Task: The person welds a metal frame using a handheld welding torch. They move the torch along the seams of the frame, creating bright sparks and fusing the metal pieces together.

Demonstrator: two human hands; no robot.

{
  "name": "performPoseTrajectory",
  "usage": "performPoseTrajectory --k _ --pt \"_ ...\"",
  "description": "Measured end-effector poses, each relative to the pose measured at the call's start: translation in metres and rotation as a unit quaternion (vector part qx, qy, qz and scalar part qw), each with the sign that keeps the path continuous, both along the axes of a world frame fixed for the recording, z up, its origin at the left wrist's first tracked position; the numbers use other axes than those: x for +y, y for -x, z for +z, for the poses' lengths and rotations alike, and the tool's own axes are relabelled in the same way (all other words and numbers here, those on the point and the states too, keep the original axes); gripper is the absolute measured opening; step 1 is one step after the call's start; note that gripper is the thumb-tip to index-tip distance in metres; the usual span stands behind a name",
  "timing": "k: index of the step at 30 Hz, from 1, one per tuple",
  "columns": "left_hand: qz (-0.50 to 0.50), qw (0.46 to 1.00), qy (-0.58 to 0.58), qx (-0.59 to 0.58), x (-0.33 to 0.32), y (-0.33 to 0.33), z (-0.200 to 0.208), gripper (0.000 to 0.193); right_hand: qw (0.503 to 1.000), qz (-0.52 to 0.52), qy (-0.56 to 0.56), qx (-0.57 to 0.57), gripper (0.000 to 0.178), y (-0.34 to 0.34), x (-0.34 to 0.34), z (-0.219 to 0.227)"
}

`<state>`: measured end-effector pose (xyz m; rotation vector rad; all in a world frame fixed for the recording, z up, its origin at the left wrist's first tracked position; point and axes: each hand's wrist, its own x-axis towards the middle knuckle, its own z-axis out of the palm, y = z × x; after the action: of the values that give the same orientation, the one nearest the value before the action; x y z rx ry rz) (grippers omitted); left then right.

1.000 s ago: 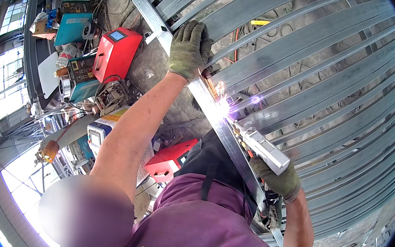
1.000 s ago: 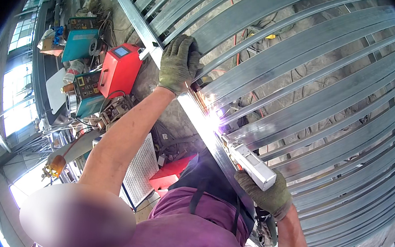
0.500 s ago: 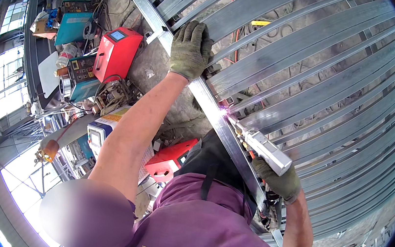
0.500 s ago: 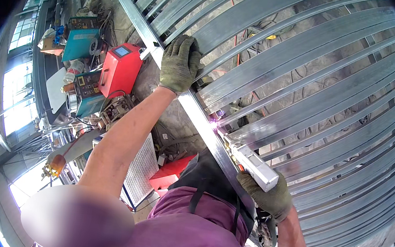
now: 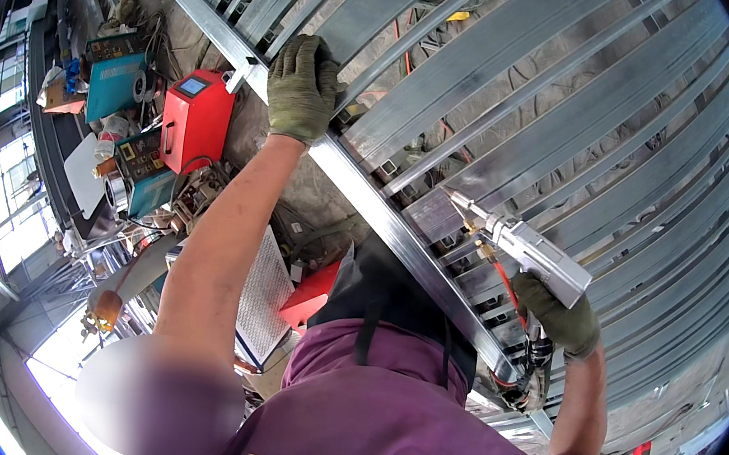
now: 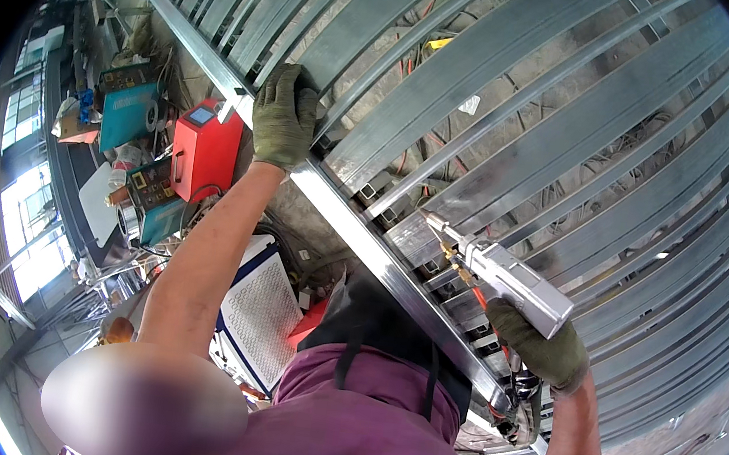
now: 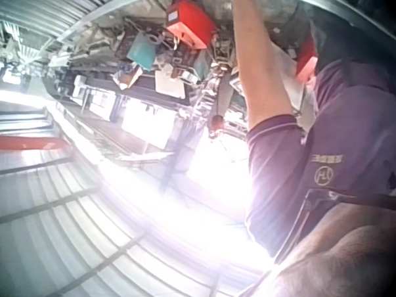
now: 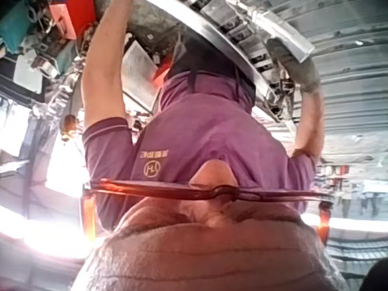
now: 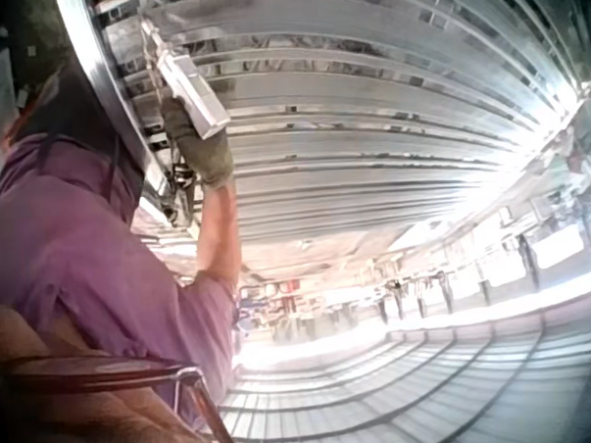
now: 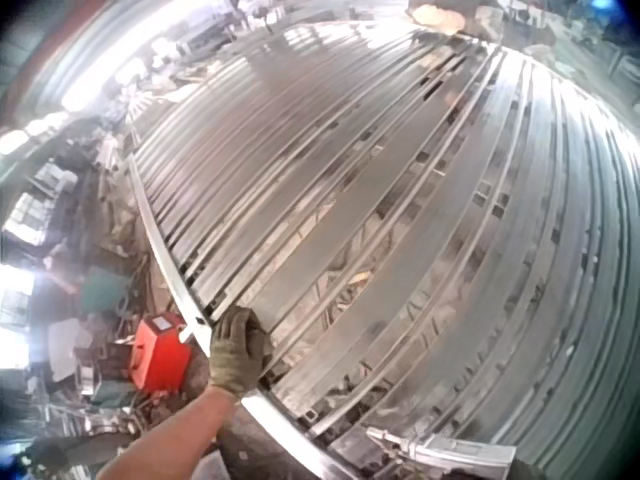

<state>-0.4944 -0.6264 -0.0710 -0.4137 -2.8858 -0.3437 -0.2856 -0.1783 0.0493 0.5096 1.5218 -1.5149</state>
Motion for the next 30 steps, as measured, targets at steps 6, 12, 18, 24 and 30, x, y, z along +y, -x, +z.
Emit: performPoseTrajectory --k 6,12,18,24,30 --pt "-0.003 1.0 0.023 0.006 0.001 -0.002 0.0 0.043 0.999 0.0 0.033 -0.007 0.039 -0.008 -0.007 -0.004" --pt "0.006 0.999 0.008 -0.041 0.003 0.0 0.007 0.044 0.998 -0.01 0.056 0.005 0.04 -0.005 -0.021 -0.001" --pt "0.012 0.999 0.016 -0.026 -0.001 0.0 0.005 0.049 0.998 0.013 0.045 0.031 0.04 -0.001 -0.041 0.003" --pt "0.019 0.999 0.021 -0.031 -0.004 0.001 0.004 0.052 0.997 -0.018 0.023 0.068 0.044 0.023 -0.079 0.024" --pt "0.017 0.999 0.017 -0.046 -0.004 0.001 0.005 0.055 0.998 -0.024 -0.027 0.047 0.042 0.045 -0.112 0.021"
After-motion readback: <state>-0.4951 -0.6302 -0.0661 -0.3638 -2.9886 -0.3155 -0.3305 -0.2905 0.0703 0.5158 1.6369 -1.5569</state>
